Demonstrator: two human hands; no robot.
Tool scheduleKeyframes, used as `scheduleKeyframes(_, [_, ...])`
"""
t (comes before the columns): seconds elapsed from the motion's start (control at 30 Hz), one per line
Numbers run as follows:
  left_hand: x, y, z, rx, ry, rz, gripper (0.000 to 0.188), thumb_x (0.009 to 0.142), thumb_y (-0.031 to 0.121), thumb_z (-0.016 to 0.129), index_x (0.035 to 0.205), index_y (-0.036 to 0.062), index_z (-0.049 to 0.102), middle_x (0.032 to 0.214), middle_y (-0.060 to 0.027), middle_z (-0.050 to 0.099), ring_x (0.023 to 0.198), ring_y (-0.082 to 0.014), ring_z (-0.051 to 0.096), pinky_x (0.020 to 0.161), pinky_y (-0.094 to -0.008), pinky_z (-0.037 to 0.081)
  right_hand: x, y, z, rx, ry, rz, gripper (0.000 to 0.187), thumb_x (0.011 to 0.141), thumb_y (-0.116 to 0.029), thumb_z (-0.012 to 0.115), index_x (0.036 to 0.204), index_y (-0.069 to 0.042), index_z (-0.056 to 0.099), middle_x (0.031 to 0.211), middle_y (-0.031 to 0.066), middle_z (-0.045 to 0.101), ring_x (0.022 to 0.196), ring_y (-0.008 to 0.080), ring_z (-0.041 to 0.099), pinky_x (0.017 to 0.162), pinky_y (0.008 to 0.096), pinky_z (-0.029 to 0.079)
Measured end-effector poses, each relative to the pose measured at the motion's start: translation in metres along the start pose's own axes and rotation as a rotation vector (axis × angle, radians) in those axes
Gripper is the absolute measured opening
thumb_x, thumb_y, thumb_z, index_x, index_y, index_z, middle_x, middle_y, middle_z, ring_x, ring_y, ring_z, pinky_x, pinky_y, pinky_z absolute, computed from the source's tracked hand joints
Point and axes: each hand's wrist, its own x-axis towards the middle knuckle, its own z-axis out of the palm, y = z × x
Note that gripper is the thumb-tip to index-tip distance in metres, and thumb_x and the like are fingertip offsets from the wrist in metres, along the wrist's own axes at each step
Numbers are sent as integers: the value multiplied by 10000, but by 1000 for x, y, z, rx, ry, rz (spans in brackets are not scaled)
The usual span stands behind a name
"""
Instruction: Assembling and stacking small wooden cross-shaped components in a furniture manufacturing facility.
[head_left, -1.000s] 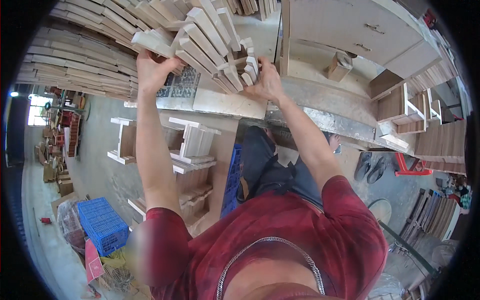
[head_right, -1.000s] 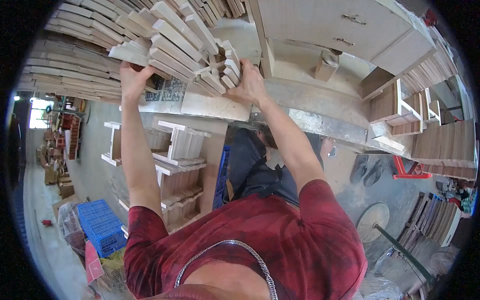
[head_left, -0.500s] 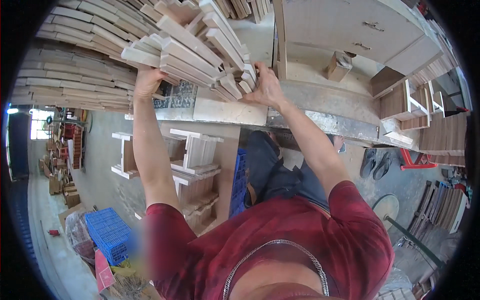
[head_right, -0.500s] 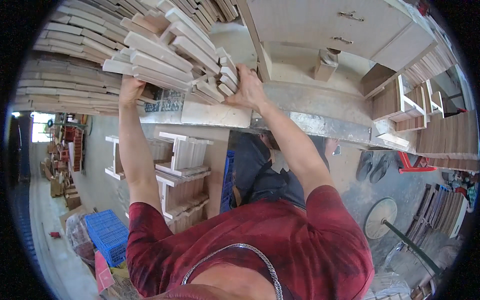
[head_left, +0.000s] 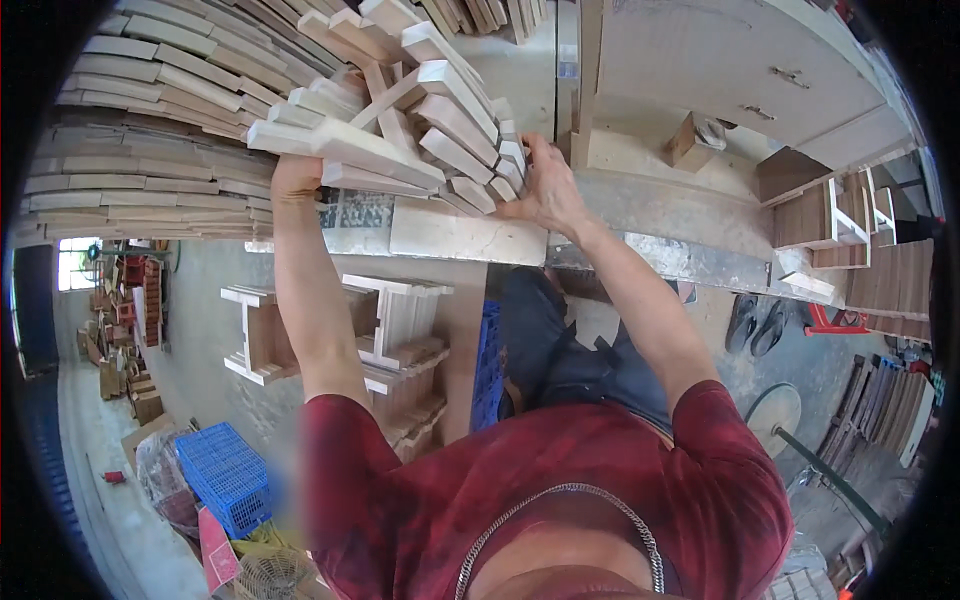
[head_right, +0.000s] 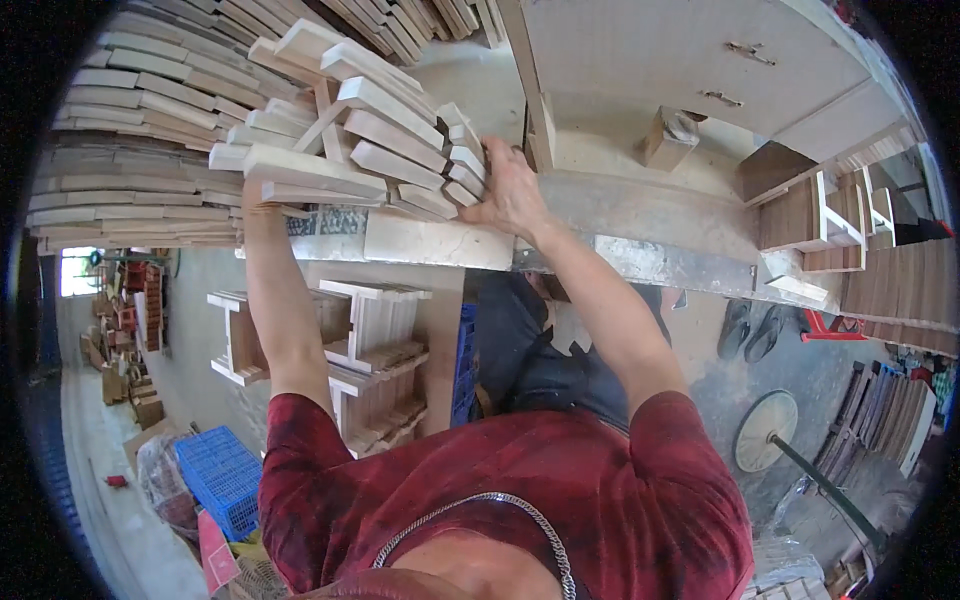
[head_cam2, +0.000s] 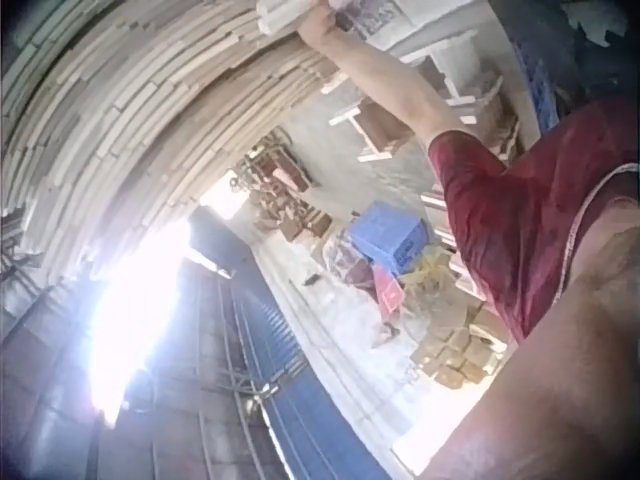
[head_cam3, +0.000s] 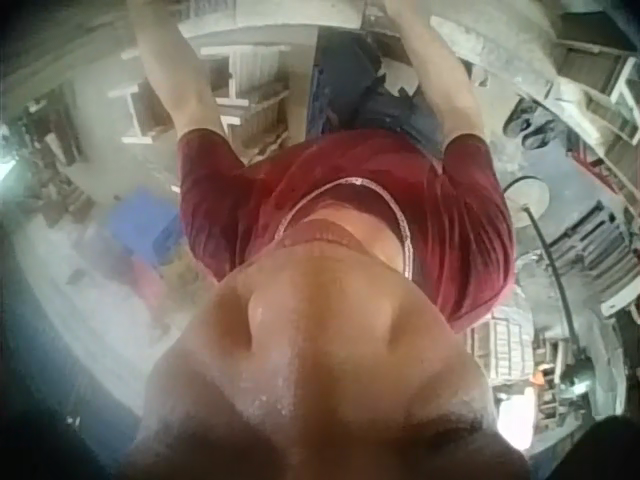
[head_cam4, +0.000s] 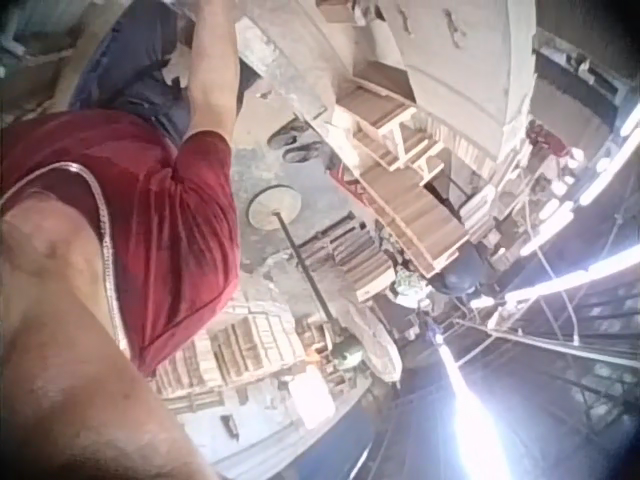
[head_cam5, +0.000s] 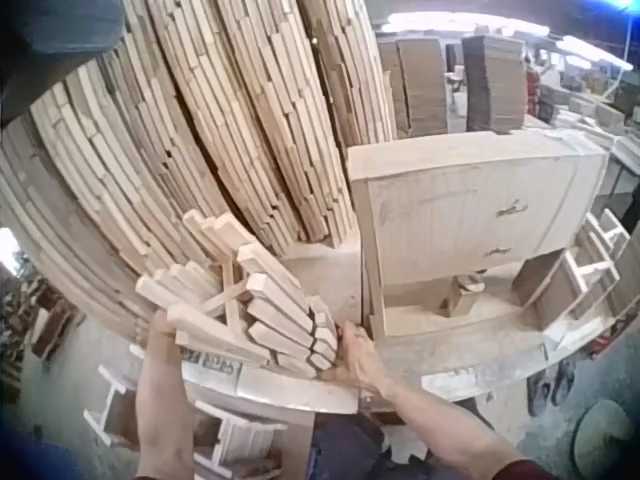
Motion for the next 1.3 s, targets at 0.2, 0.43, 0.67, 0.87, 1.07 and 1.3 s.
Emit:
scheduleKeyframes(0.2, [38, -17, -33, -74, 57, -16, 949, 655, 97, 838, 1490, 11, 396, 1421, -98, 541, 1307, -249, 528, 1076, -376, 443, 1, -2, 1, -12, -3, -32, 989, 547, -270, 895, 1381, -37, 419, 1194, 250, 577, 1155, 417, 540, 1003, 461, 456])
scheduleKeyframes(0.43, [40, -40, -49, -169, 130, -35, 938, 665, 108, 845, 1488, 17, 404, 1412, -97, 549, 1295, -245, 538, 1062, -373, 456, 1, -4, -3, -88, 15, -86, 985, 543, -279, 882, 1361, 12, 416, 1223, 276, 583, 1146, 450, 536, 987, 487, 474])
scheduleKeyframes(0.67, [58, -61, -43, -247, 220, -45, 927, 675, 120, 851, 1485, 23, 411, 1403, -96, 558, 1284, -240, 548, 1047, -370, 470, 0, -1, 2, -49, 23, -78, 974, 575, -289, 879, 1371, 11, 405, 1231, 287, 553, 1188, 456, 527, 1023, 489, 451])
scheduleKeyframes(0.87, [30, -68, -16, -325, 209, -53, 912, 685, 132, 856, 1480, 29, 420, 1388, -95, 569, 1260, -234, 562, 1024, -365, 484, 0, 5, 0, -61, 22, -127, 946, 616, -296, 872, 1373, 9, 393, 1204, 285, 557, 1171, 463, 531, 1002, 493, 465])
scheduleKeyframes(1.07, [5, -55, 21, -523, -54, 29, 858, 714, 166, 864, 1457, 47, 452, 1325, -87, 607, 1158, -210, 614, 935, -346, 523, -4, -2, -4, -147, -3, -109, 931, 630, -312, 866, 1354, 34, 393, 1198, 285, 561, 1181, 449, 532, 1003, 485, 467])
scheduleKeyframes(1.3, [-3, -53, -16, -295, -118, -94, 716, 741, 136, 828, 1383, 49, 522, 1200, -62, 661, 934, -162, 665, 765, -296, 541, 2, -16, -4, -210, -98, -110, 1009, 586, -286, 921, 1356, 74, 378, 1229, 264, 552, 1180, 438, 522, 1025, 473, 450])
